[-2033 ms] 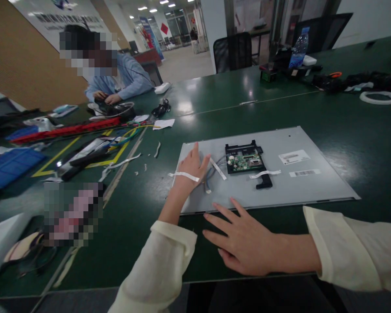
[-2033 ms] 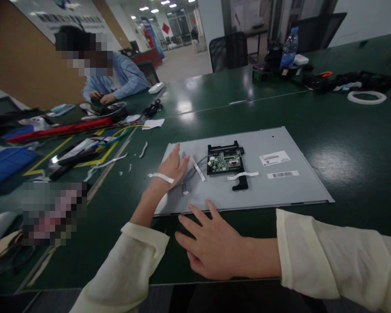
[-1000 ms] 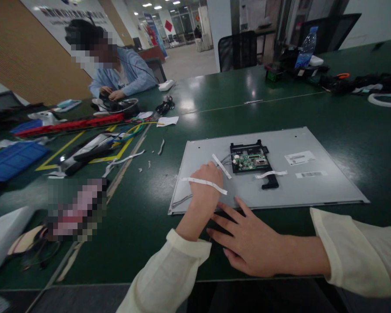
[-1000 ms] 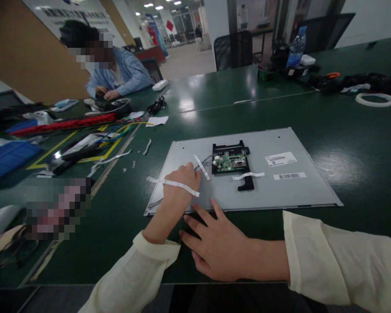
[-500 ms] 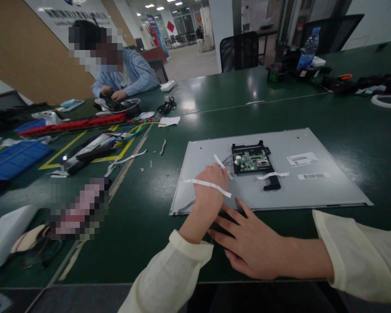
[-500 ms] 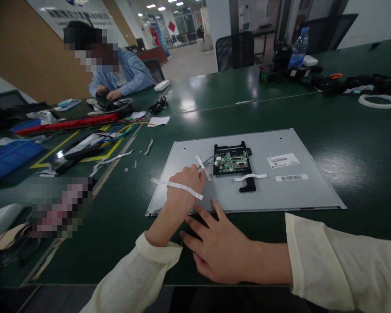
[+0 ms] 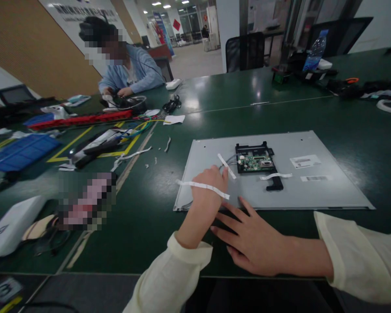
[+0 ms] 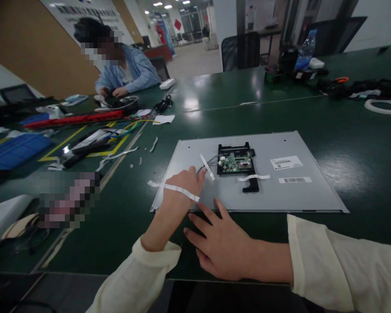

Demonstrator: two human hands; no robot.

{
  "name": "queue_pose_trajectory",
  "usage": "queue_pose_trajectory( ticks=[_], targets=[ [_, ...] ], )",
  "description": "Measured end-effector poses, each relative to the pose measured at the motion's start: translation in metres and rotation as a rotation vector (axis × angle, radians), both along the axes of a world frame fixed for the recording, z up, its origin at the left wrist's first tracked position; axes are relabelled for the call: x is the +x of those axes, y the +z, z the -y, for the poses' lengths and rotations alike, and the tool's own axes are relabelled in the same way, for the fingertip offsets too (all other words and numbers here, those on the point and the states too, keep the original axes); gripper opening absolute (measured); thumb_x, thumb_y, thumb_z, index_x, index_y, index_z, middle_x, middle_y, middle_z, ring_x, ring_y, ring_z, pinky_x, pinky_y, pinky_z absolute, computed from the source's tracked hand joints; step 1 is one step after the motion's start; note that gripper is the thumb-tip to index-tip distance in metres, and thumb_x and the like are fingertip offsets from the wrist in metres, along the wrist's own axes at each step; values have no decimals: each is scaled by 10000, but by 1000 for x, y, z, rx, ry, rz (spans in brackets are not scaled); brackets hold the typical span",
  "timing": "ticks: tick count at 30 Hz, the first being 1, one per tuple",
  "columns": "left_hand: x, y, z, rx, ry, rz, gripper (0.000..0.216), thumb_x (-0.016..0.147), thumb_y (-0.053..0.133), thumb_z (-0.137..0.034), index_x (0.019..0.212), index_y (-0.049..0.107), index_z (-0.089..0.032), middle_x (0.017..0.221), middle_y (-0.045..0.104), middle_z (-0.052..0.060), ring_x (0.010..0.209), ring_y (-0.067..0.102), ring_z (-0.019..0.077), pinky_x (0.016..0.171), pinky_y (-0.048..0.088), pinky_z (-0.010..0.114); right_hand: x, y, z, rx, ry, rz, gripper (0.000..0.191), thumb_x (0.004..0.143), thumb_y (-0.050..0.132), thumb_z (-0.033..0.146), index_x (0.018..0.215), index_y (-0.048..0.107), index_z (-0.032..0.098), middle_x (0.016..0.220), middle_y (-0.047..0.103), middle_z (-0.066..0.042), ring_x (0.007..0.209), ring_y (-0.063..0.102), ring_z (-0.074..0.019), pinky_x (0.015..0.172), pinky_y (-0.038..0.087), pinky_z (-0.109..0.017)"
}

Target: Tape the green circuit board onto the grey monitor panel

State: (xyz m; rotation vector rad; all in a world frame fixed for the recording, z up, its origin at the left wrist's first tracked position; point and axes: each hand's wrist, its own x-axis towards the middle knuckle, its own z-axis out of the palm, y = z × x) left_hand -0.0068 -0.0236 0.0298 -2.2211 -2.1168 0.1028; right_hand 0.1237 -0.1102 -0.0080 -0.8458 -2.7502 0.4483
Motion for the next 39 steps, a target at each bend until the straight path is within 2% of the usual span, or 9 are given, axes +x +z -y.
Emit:
queue_pose_trajectory(
  ticks=[6,12,17,21,25,30,33,36,39],
  targets=[
    [-55,-2,46,18,-62,-10,222,867,463,-340,862,583,-154,897,613,115,846,589,275,721,456,368,0,-2,3,23,-7,4,492,901,358,343,1368,426,203,1458,349,-105,1361,187,-344,1050,106,-635],
    [-93,-22,55,69,-105,233,159,805,531,-225,952,561,-173,904,592,61,839,552,209,799,436,350,1,-3,4,21,-1,3,491,900,362,330,1373,422,211,1460,347,-106,1360,194,-345,1045,116,-641],
    [-86,-25,59,159,-100,407,137,799,488,-138,893,572,-192,791,595,22,778,564,182,778,447,331,1,-3,4,23,-6,4,490,899,367,329,1373,428,220,1463,344,-98,1363,195,-338,1049,125,-636],
    [-77,-21,65,309,-134,555,121,833,469,-173,884,577,-193,891,598,41,801,582,162,756,467,291,1,-4,4,29,-5,5,494,904,362,334,1380,420,215,1462,343,-105,1363,192,-342,1049,123,-638],
    [-82,-25,68,278,-100,435,204,782,559,-232,980,571,-181,977,584,78,874,565,221,815,458,376,1,-4,3,20,-3,9,496,903,361,337,1382,415,221,1463,343,-101,1362,196,-342,1048,117,-640],
    [-95,-32,68,186,-95,362,42,803,508,-188,819,546,-183,915,589,81,855,547,232,802,447,388,1,-3,2,16,4,6,500,897,373,338,1381,415,217,1466,339,-101,1363,190,-340,1047,123,-638],
    [-98,-32,68,177,-126,380,63,832,465,-170,805,517,-191,853,597,59,832,550,216,801,443,373,1,-3,3,19,-2,2,494,899,374,336,1375,424,214,1461,346,-103,1364,188,-337,1048,123,-637],
    [-98,-30,69,172,-150,392,80,843,456,-178,899,511,-196,854,603,49,823,559,209,804,447,369,1,-3,3,15,-1,1,496,899,375,342,1376,425,219,1461,348,-101,1366,183,-336,1049,120,-637],
    [-100,-30,73,186,-155,359,240,805,518,-202,1045,509,-193,948,601,68,879,560,228,819,449,388,1,-3,2,14,-6,4,493,900,371,341,1375,426,218,1459,351,-98,1366,184,-334,1054,117,-631]
  ],
)
